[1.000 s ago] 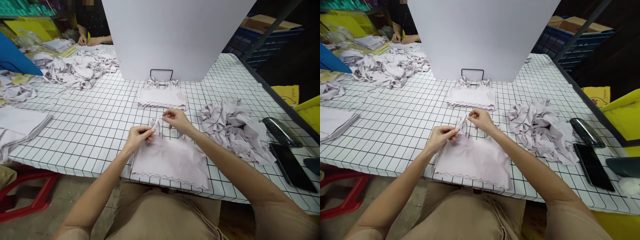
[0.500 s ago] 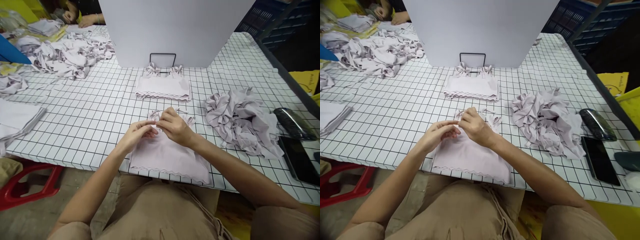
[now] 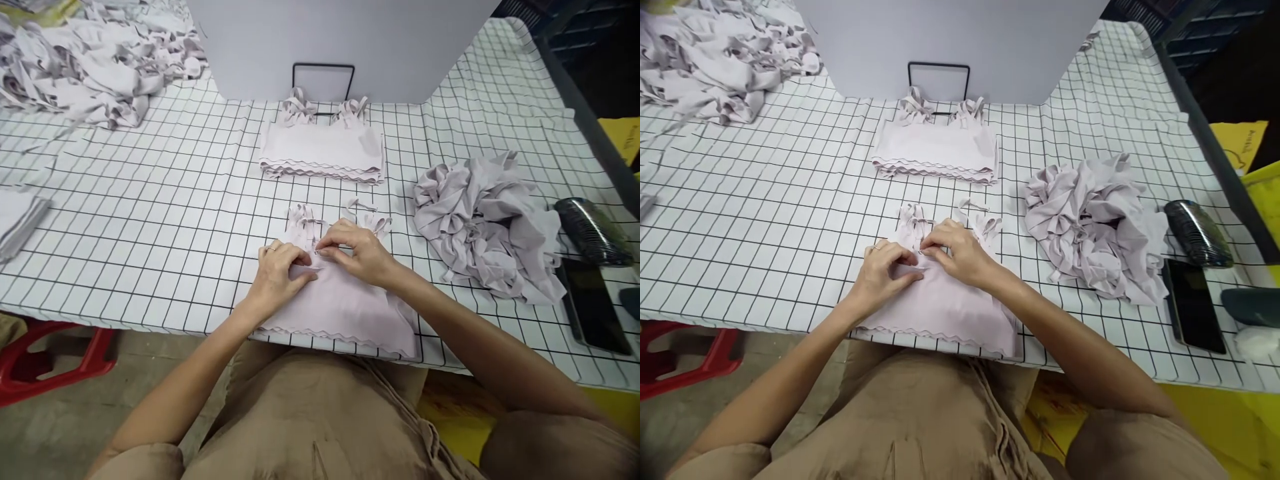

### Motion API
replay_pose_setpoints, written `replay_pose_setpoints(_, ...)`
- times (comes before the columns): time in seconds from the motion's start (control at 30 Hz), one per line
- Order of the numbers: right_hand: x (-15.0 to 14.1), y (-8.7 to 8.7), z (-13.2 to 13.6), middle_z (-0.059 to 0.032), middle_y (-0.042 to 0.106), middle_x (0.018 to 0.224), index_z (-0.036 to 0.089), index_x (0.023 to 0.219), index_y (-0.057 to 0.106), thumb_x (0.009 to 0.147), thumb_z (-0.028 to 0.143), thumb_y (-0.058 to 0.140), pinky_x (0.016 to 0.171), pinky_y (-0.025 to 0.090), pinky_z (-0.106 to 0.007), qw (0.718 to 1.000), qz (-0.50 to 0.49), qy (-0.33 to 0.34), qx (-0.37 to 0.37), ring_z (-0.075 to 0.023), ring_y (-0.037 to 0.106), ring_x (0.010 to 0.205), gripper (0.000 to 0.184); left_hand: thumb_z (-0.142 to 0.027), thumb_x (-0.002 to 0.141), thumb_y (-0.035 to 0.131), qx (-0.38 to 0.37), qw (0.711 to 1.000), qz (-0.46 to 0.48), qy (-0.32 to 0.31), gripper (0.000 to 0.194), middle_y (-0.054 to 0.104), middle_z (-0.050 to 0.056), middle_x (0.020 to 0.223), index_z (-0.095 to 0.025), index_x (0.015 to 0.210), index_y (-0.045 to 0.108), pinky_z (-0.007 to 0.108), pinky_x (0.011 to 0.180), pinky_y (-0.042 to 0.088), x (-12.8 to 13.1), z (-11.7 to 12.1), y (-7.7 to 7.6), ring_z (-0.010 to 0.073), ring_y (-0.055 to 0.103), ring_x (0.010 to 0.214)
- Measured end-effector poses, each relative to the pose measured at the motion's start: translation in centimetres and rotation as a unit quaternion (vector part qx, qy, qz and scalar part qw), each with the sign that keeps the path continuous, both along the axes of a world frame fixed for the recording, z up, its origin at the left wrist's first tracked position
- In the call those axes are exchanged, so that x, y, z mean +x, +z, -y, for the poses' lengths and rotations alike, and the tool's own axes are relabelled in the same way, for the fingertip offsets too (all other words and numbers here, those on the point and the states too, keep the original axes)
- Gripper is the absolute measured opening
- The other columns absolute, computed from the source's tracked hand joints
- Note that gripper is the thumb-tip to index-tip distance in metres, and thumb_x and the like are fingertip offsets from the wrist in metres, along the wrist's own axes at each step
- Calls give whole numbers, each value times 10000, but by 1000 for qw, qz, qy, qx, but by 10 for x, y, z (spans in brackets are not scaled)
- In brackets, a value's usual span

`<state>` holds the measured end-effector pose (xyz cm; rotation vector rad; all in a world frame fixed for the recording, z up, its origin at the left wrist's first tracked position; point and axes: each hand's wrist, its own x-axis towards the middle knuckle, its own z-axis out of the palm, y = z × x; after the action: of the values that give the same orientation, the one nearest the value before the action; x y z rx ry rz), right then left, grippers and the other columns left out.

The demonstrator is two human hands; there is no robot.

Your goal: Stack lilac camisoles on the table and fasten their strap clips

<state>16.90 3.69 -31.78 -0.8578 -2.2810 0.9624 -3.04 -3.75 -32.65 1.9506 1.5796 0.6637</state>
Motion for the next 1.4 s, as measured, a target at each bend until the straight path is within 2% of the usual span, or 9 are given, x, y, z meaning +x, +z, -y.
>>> replay_pose_setpoints(0.1,3,-2,0,-34,716,831,213,852,688,918,194,626,843,441,-417,1000,20,6,7,-219,574,893,93,-232,807,824,9,1000,0,1,223,711,-10,956,-219,943,648,395,862,330,1,2,-1,215,573,940)
replay_pose_setpoints(0.23,5,-4,4,-31,698,824,213,848,682,924,200,633,860,422,-417,1000,20,9,12,-223,556,917,91,-229,818,811,29,1000,-11,-2,173,697,-1,916,-203,856,645,386,848,326,3,5,-3,214,573,921)
replay_pose_setpoints(0.4,2,-6,13,-37,672,824,208,870,680,939,193,615,862,399,-422,999,10,27,24,-229,522,935,95,-266,850,787,46,999,1,-1,109,701,-28,808,-224,856,687,391,875,321,3,6,-8,189,573,836)
replay_pose_setpoints(0.57,-1,-12,16,-38,647,809,220,852,648,948,206,588,869,374,-445,999,4,37,30,-246,509,972,114,-278,858,772,54,998,2,11,116,684,-17,754,-222,796,691,402,881,333,4,6,-12,197,579,816)
replay_pose_setpoints(0.8,1,-15,15,-42,647,813,227,857,650,946,209,572,894,379,-463,998,7,44,41,-250,514,974,119,-285,858,761,40,999,0,15,121,688,-16,752,-235,773,691,416,903,343,6,5,-12,195,581,796)
replay_pose_setpoints(1.07,0,-16,15,-33,656,796,230,860,654,955,228,588,921,396,-467,998,-33,40,38,-236,536,928,114,-267,839,791,61,998,7,17,138,683,-20,730,-218,763,687,409,899,340,6,5,-13,187,582,774)
replay_pose_setpoints(1.4,1,-16,15,-42,631,796,228,855,652,946,199,568,883,391,-459,998,-12,47,49,-248,513,954,127,-290,854,776,51,999,4,17,158,698,-23,736,-229,748,676,414,910,342,6,5,-12,188,583,773)
